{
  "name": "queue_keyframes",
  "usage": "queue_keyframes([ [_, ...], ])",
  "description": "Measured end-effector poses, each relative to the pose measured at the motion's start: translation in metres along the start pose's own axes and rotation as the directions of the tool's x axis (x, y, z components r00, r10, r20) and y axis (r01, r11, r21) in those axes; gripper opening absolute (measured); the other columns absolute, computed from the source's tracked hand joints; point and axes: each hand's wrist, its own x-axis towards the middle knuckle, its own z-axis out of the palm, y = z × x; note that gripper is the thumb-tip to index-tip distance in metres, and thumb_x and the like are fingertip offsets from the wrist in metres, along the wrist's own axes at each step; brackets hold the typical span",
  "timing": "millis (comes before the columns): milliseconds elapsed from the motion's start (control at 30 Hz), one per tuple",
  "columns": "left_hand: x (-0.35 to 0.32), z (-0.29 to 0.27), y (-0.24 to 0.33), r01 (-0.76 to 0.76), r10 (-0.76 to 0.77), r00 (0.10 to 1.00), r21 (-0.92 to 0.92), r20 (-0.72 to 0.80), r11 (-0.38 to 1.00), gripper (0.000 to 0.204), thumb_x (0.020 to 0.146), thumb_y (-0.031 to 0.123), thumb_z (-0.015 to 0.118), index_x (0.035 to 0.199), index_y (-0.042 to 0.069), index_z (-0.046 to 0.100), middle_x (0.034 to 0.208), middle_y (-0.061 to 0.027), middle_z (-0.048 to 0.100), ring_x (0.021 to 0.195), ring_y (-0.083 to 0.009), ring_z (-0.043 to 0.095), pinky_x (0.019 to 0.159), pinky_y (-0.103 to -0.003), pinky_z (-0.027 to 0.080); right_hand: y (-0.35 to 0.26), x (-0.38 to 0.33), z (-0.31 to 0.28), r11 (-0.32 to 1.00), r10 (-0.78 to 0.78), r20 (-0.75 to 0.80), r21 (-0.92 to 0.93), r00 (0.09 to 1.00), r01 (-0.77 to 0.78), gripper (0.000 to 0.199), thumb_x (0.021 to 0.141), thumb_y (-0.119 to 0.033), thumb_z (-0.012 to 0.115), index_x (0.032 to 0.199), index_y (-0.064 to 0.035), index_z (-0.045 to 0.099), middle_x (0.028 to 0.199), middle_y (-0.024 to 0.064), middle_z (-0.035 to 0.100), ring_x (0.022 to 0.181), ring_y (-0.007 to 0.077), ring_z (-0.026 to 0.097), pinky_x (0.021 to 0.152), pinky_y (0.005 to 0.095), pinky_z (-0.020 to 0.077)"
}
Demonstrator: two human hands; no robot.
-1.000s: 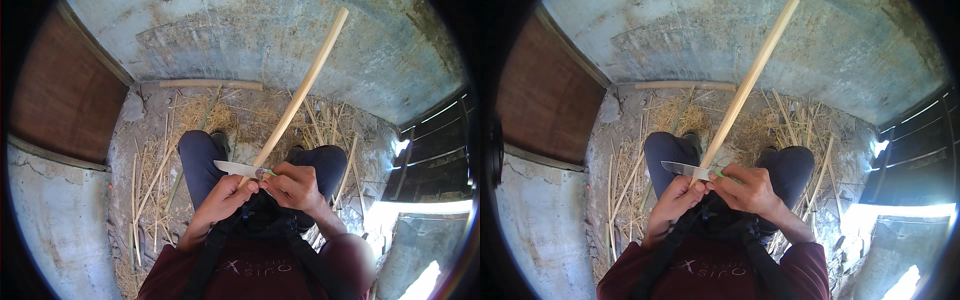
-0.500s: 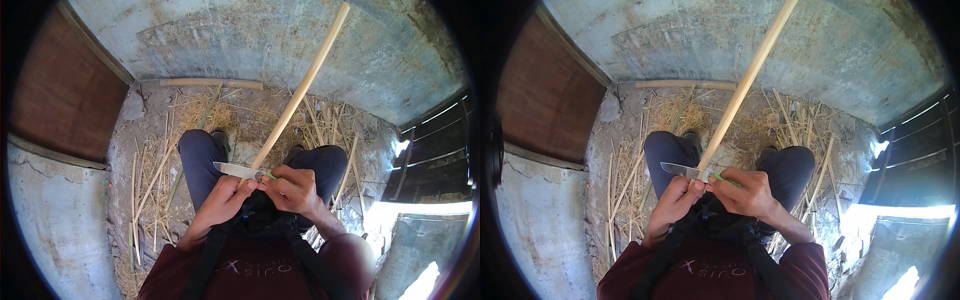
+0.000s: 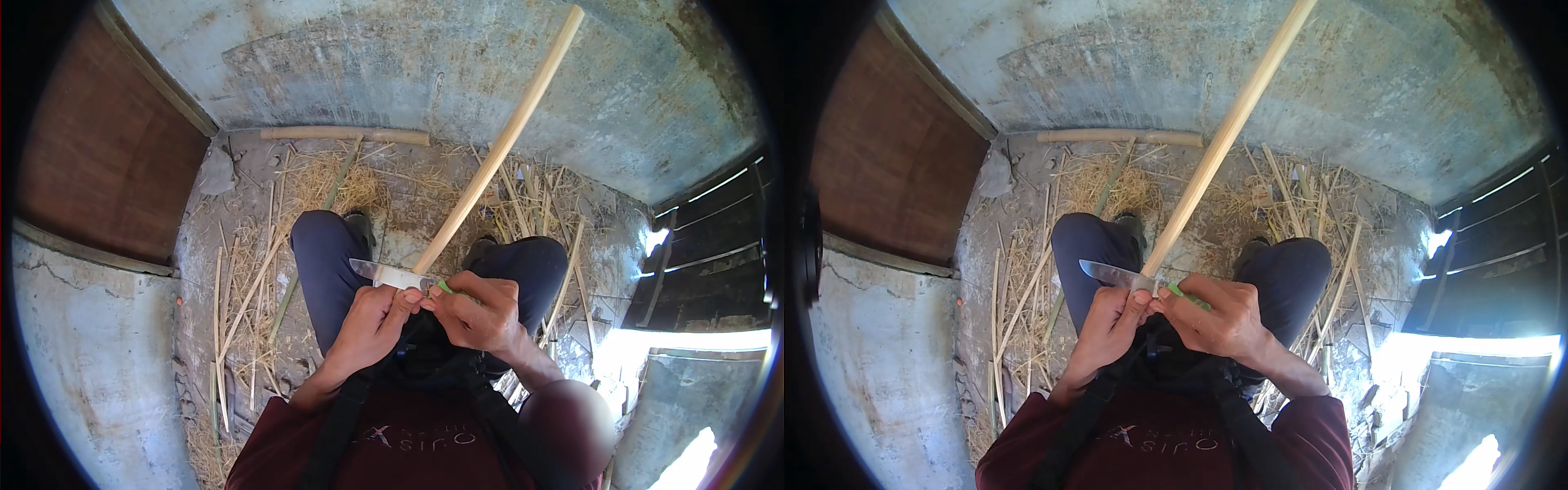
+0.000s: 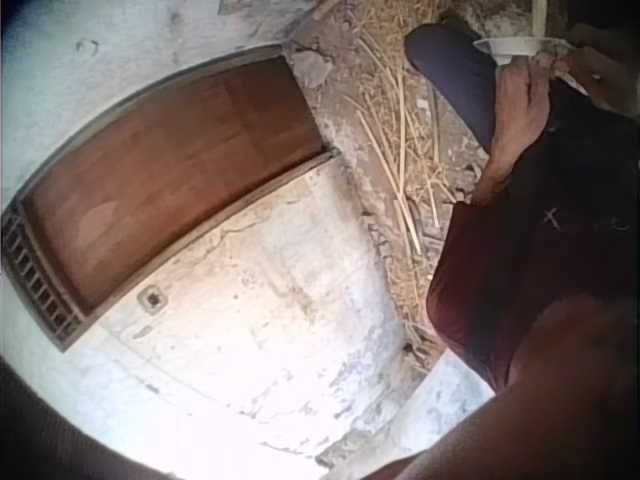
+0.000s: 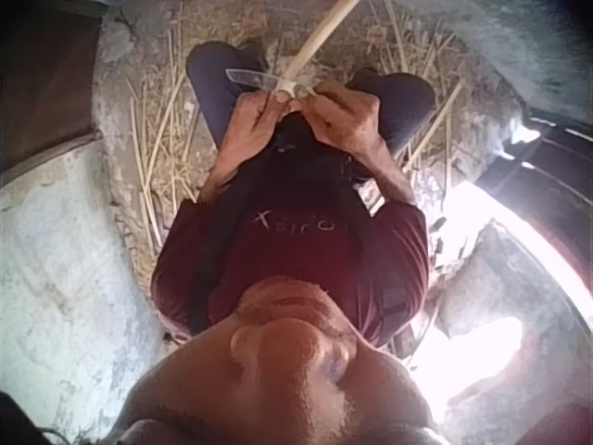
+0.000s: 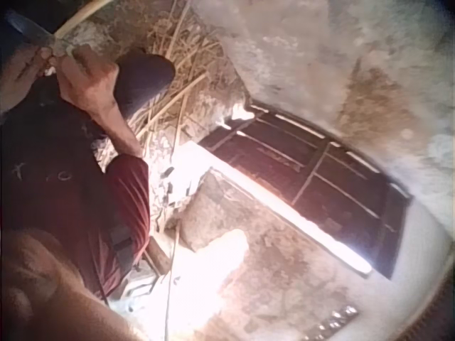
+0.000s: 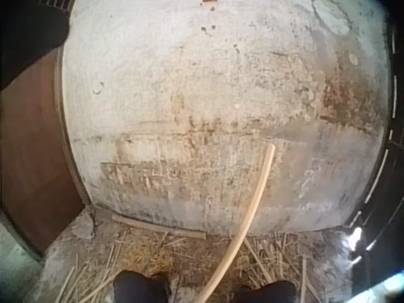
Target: The person shaves a wooden pole using a knife held in the right hand while steadying the pole with the left hand, creating wood curls on the ground.
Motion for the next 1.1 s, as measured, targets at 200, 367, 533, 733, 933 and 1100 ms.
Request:
queue_keyframes([
  [200,0.004,-0.003,0.001,-0.062,0.064,0.998,0.06,-0.028,0.996,0.036,0.113,0.022,0.064,0.089,-0.004,0.072,0.063,-0.0125,0.062,0.052,-0.019,0.057,0.053,-0.036,0.043,-0.005,0.001,-0.002,0.999,0.009,-0.011,-0.049,1.0,-0.01,0.022,0.081,-0.014,0.093,0.096,-0.012,0.077,0.077,0.0007,0.064,0.055,0.0163,0.064,0.045,0.0317,0.0463],
  [367,0.005,0.003,-0.007,-0.078,0.082,0.99,0.043,-0.111,0.996,0.034,0.11,0.021,0.068,0.087,-0.004,0.072,0.058,-0.013,0.057,0.046,-0.0186,0.049,0.049,-0.037,0.038,-0.005,0.003,-0.001,0.997,0.016,-0.011,-0.076,1.0,-0.017,0.022,0.081,-0.014,0.093,0.096,-0.0121,0.078,0.076,0.0004,0.062,0.054,0.0164,0.063,0.045,0.0322,0.046],
  [533,0.005,0.005,-0.016,-0.083,0.094,0.986,0.082,-0.138,0.993,0.032,0.109,0.022,0.07,0.09,-0.004,0.075,0.056,-0.015,0.054,0.044,-0.0181,0.046,0.047,-0.038,0.035,-0.006,0.002,-0.001,0.996,0.023,-0.003,-0.087,1.0,-0.024,0.023,0.081,-0.015,0.093,0.097,-0.0128,0.078,0.077,0.0004,0.063,0.054,0.0163,0.063,0.045,0.0319,0.046],
  [733,0.003,0.003,-0.014,-0.064,0.076,0.987,0.091,-0.142,0.994,0.031,0.108,0.024,0.072,0.093,-0.002,0.077,0.057,-0.0169,0.054,0.044,-0.0203,0.048,0.047,-0.038,0.035,-0.006,0.004,0.002,0.994,-0.027,-0.035,-0.11,0.999,0.023,0.021,0.081,-0.014,0.093,0.095,-0.0123,0.078,0.077,0.001,0.064,0.054,0.0153,0.062,0.045,0.0306,0.0458],
  [933,0.007,0.005,-0.003,-0.046,0.074,0.982,0.162,-0.171,0.986,0.03,0.109,0.024,0.07,0.095,-0.001,0.079,0.058,-0.0134,0.054,0.046,-0.0194,0.047,0.047,-0.037,0.035,-0.006,0.0,0.005,0.984,-0.023,-0.041,-0.18,0.999,0.015,0.02,0.082,-0.012,0.089,0.1,-0.0137,0.079,0.077,0.0001,0.061,0.055,0.0136,0.062,0.045,0.0298,0.0455],
  [1100,0.009,0.005,0.004,-0.03,0.059,0.984,0.171,-0.169,0.985,0.032,0.112,0.024,0.065,0.101,-0.002,0.08,0.055,-0.0057,0.045,0.052,-0.008,0.038,0.048,-0.033,0.032,-0.007,0.002,0.005,0.984,-0.006,-0.067,-0.18,0.998,-0.006,0.02,0.081,-0.011,0.09,0.098,-0.014,0.079,0.077,0.0002,0.062,0.054,0.0138,0.061,0.045,0.0297,0.0454],
])
